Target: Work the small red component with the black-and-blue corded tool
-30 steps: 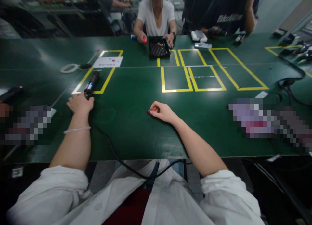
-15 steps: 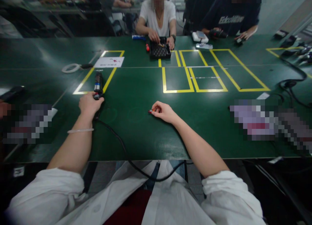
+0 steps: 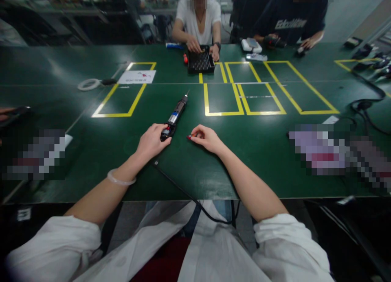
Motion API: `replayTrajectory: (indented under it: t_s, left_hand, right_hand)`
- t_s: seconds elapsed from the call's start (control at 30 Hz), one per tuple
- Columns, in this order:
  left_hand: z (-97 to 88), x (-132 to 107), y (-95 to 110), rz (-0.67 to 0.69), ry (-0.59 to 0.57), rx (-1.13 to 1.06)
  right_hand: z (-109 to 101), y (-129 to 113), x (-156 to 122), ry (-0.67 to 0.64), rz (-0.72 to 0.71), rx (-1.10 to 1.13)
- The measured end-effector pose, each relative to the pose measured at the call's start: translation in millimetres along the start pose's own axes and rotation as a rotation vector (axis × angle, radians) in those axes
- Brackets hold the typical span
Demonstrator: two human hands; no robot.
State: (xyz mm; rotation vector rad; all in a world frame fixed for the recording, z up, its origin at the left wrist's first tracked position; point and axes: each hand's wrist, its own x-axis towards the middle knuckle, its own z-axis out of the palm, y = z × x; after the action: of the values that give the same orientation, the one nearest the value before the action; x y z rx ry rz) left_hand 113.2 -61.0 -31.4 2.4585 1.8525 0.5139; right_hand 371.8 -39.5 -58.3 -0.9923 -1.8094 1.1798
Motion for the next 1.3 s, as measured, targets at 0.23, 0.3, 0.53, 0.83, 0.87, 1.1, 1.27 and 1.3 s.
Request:
replayTrajectory:
  t_s: [0.23, 0.3, 0.53, 0.83, 0.87, 1.1, 1.27, 1.3]
  left_hand:
    - [8.3, -15, 34, 0.214, -0.013, -0.102]
    - [8.3, -17, 38, 0.224, -0.024, -0.109]
    - [4.6, -18, 43, 0.192, -0.067, -0.151]
    - [1.6, -19, 46, 0.147, -0.072, -0.14]
    - [2.2, -19, 46, 0.145, -0.071, -0.128]
    - [4.5, -17, 48, 0.153, -0.081, -0.106]
    - [4.7, -14, 50, 0.11, -0.073, -0.136]
    - [5.3, -13, 50, 0.108, -0.076, -0.132]
  right_hand:
    - [2, -1, 0, 0.02, -0.046, 0.066]
    - [3, -3, -1, 0.01, -0.059, 0.052]
    - [9, -12, -5, -0.014, -0.195, -0.29]
    - [7, -18, -8, -0.074, -0.277, -0.506]
    - [6, -17, -8, -0.079, -0.284, -0.499]
    - [9, -15, -6, -0.071, -0.307, -0.47]
    - [12, -16, -5, -0.043, -0.278, -0.45]
    - [13, -16, -4, -0.042, -0.271, -0.44]
